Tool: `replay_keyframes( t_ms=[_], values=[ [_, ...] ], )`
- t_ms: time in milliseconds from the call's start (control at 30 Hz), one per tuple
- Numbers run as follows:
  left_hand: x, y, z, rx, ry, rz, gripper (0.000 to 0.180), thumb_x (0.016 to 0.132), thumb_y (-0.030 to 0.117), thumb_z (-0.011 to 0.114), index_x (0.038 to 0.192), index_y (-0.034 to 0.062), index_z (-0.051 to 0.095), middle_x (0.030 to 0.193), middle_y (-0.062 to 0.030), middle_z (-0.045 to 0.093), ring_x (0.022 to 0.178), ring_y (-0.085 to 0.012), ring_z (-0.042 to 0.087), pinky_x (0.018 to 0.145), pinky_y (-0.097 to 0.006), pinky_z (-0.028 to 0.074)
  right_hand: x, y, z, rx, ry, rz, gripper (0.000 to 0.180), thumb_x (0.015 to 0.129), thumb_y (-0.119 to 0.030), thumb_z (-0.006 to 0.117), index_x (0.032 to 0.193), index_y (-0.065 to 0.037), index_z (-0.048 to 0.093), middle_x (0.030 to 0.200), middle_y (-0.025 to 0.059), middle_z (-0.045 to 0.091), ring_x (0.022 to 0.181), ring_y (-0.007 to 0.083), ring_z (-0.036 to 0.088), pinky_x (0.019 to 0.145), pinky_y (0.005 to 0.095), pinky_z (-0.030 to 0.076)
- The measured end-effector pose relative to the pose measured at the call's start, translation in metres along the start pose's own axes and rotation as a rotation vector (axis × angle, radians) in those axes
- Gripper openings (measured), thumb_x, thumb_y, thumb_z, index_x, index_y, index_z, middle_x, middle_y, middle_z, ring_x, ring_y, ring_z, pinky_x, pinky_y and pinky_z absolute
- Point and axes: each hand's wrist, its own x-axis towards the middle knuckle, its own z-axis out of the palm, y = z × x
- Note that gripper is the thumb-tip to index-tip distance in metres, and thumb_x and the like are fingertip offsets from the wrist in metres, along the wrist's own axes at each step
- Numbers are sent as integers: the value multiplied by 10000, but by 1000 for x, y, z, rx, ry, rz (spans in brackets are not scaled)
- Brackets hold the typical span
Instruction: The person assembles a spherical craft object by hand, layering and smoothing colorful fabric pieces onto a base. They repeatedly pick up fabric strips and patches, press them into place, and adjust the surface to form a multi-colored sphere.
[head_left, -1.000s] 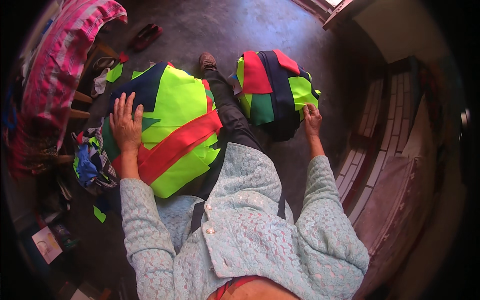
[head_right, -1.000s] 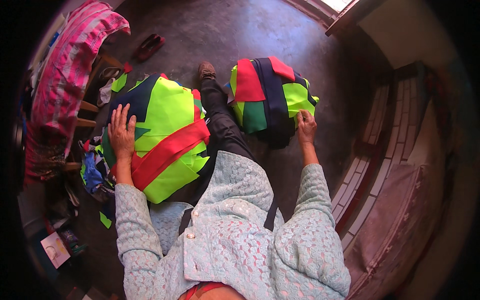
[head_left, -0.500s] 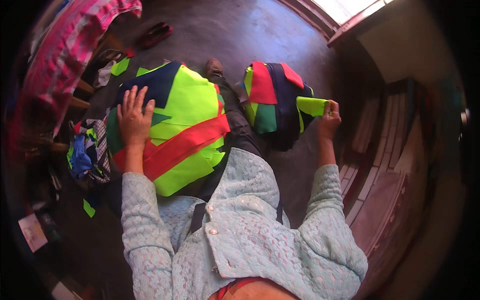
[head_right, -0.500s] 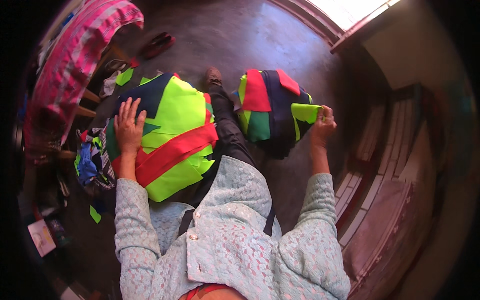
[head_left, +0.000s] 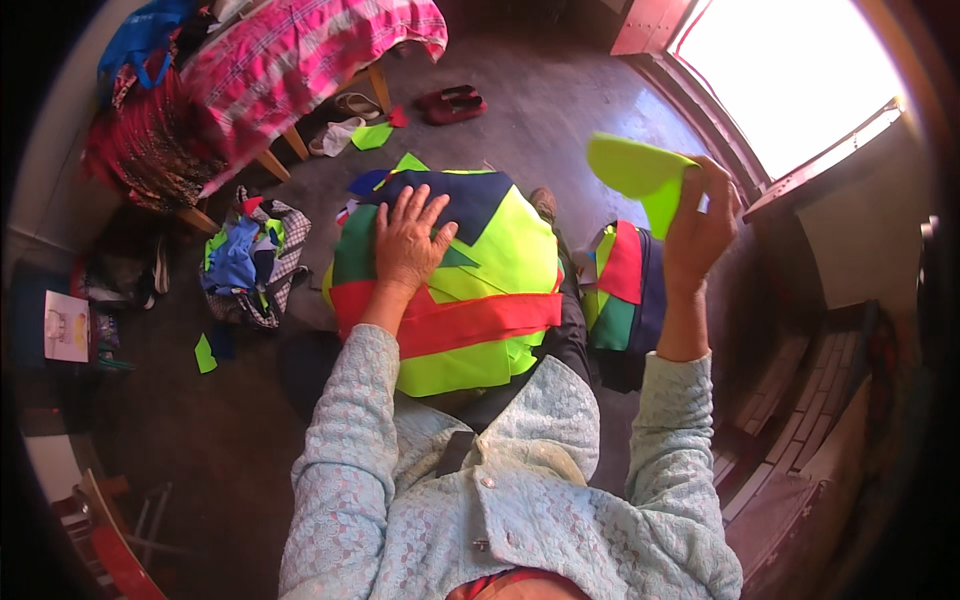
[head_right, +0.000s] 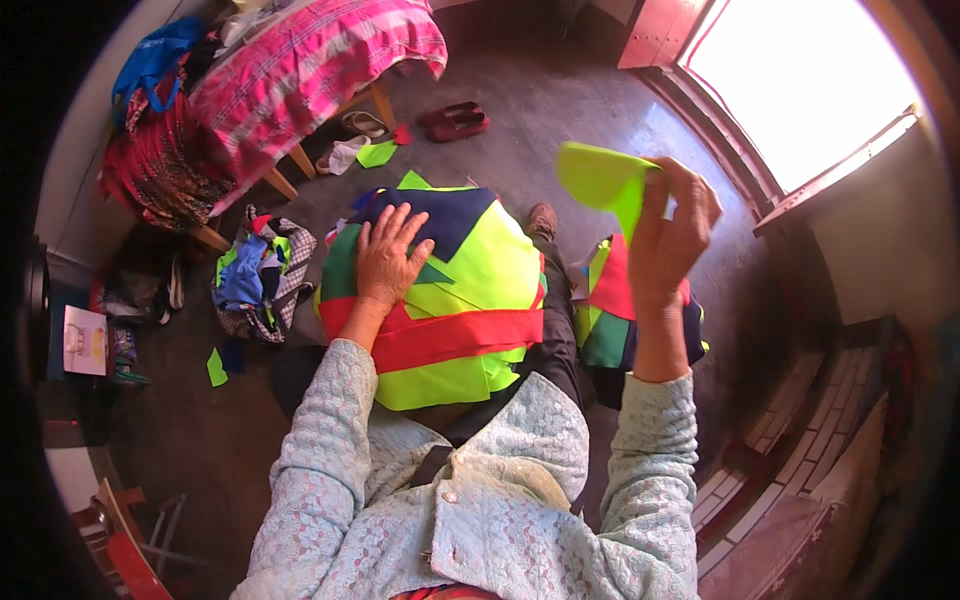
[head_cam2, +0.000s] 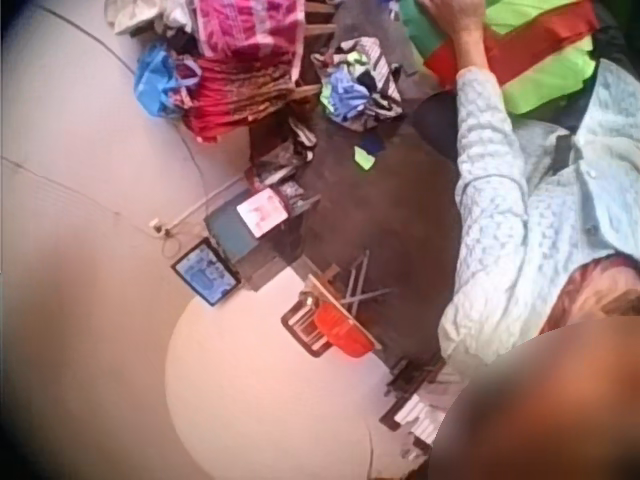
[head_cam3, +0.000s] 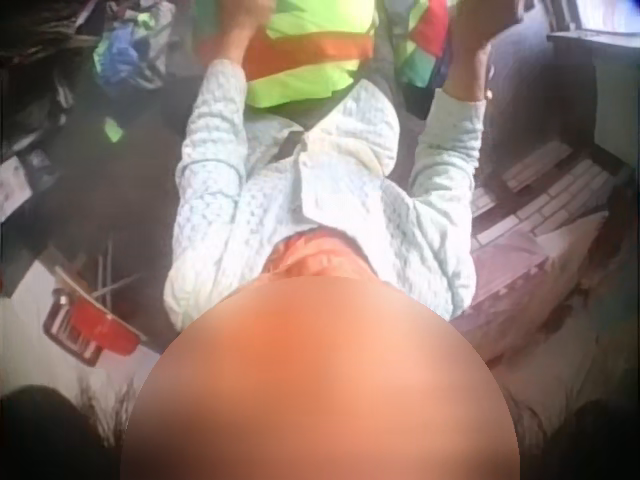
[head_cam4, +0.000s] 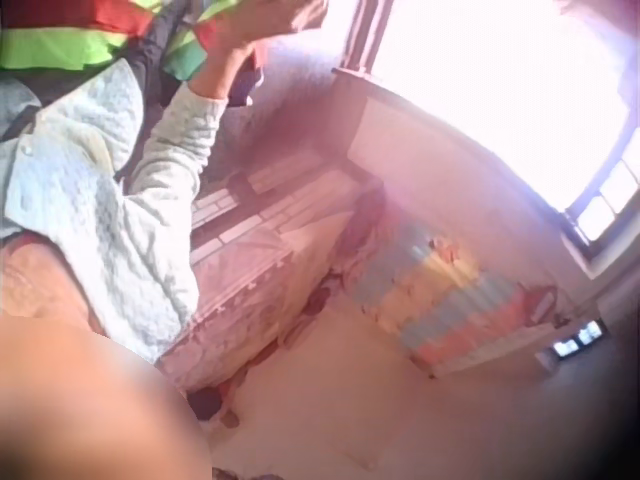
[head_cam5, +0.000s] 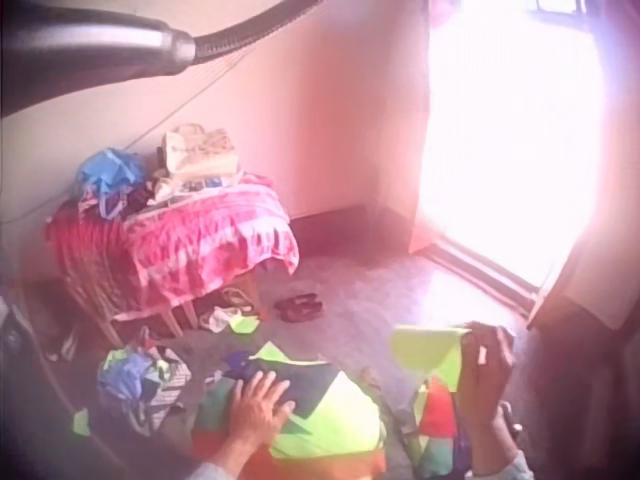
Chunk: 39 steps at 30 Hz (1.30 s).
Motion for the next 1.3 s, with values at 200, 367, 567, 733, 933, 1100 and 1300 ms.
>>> replay_keyframes(
  t_ms=[200,367,567,733,933,1100,1300],
  values=[
    [-1,0,3,-44,7,-6,451,896,465,546,1268,215,587,1396,-55,491,1334,-266,394,1099,-538,259,-63,-54,54,154,-252,-237,102,793,-44,641,885,-82,620,820,63,629,809,241,605,913,424,393],
    [-1,6,-3,44,-54,9,417,919,277,477,1298,121,553,1439,-38,441,1357,-253,362,1095,-503,260,-167,-60,57,261,-656,-173,159,810,-99,629,967,-105,607,1082,49,629,1068,224,586,962,430,360],
    [-2,1,-1,-1,-43,-8,421,961,346,432,1293,123,564,1436,-34,449,1359,-249,361,1105,-496,236,-167,-64,54,334,-669,-62,141,848,-94,595,986,-78,612,1157,89,627,1130,282,570,974,427,368],
    [-1,-2,2,-156,10,-48,516,1009,493,276,1238,181,618,1382,-60,512,1335,-250,396,1112,-512,222,-168,-64,46,273,-616,-101,165,818,-101,613,983,-100,603,1151,54,621,1133,237,567,996,455,329],
    [2,2,-1,-63,10,-3,515,952,554,394,1247,197,618,1376,-68,520,1325,-262,408,1108,-520,227,-176,-61,37,239,-654,-113,147,815,-98,606,961,-96,593,1161,61,612,1148,235,558,1002,480,318],
    [0,1,-3,-53,-27,-8,539,885,565,518,1282,207,587,1399,-65,494,1335,-268,394,1107,-518,233,-166,-51,36,145,-588,-97,149,815,-115,613,962,-99,589,1161,79,599,1180,231,529,1016,500,289],
    [4,1,3,-10,6,43,517,855,534,571,1254,207,602,1376,-62,517,1313,-262,421,1082,-531,268,-166,-46,24,204,-673,-16,257,793,-254,692,978,-101,601,1160,97,594,1196,268,512,1026,508,280]
  ],
)
